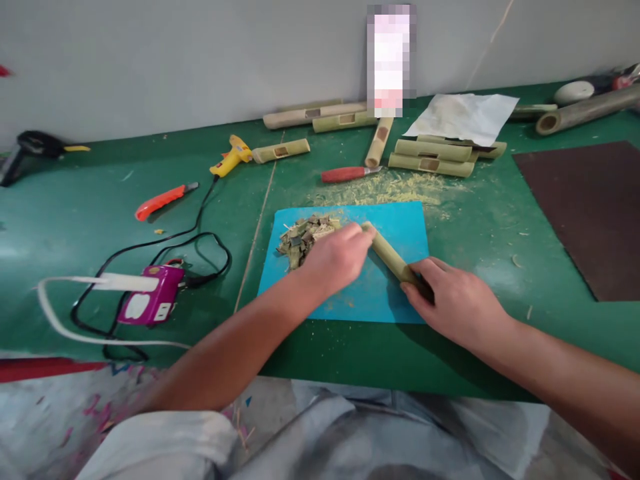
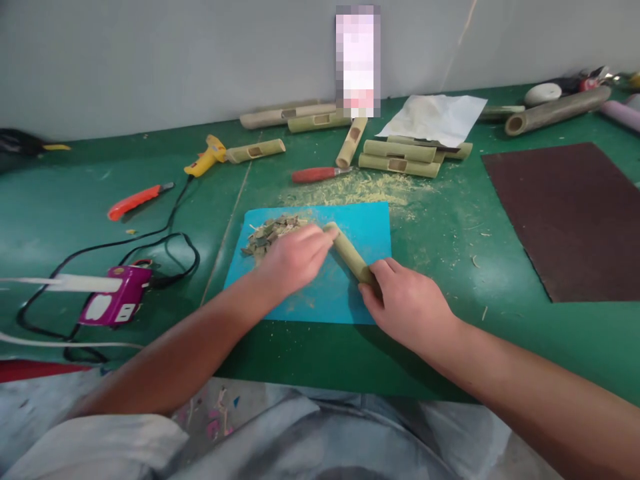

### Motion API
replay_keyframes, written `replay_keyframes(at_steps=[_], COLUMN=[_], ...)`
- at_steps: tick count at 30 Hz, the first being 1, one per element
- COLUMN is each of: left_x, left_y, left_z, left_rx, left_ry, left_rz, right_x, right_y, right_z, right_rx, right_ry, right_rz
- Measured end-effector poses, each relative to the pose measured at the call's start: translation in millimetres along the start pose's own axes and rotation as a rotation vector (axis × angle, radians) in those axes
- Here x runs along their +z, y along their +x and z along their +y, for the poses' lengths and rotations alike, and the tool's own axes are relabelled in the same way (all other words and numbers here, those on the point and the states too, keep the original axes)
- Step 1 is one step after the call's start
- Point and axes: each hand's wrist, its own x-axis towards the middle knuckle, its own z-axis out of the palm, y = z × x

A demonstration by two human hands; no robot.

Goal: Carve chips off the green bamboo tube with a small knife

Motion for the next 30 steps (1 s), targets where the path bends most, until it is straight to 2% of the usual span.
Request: replay_keyframes(at_steps=[2, 5, 9, 13, 16, 22, 30], left_x=[-0.1, -0.9, -2.0, -1.2, -0.7, -5.6, -3.1], left_y=[-1, -1, -2, -1, -2, -1, -1], left_z=[0, -1, 0, 2, 3, -9, -8], left_rx=[0.016, -0.025, 0.002, -0.031, -0.005, -0.042, -0.069], left_ry=[-0.016, 0.016, -0.001, 0.005, -0.025, -0.073, -0.081], left_rz=[-0.02, 0.031, -0.018, 0.019, -0.003, 0.104, 0.11], right_x=[1, 1, -1, -3, -3, -5, -6], right_y=[-1, -1, -1, -1, 0, 2, 3], right_z=[0, -2, -3, -5, -5, -1, -2], right_rx=[-0.003, 0.005, 0.014, 0.034, 0.043, 0.062, 0.035], right_ry=[-0.004, -0.021, -0.013, -0.003, 0.001, 0.07, 0.017], right_rz=[0.006, 0.005, -0.034, -0.027, -0.021, 0.003, 0.056])
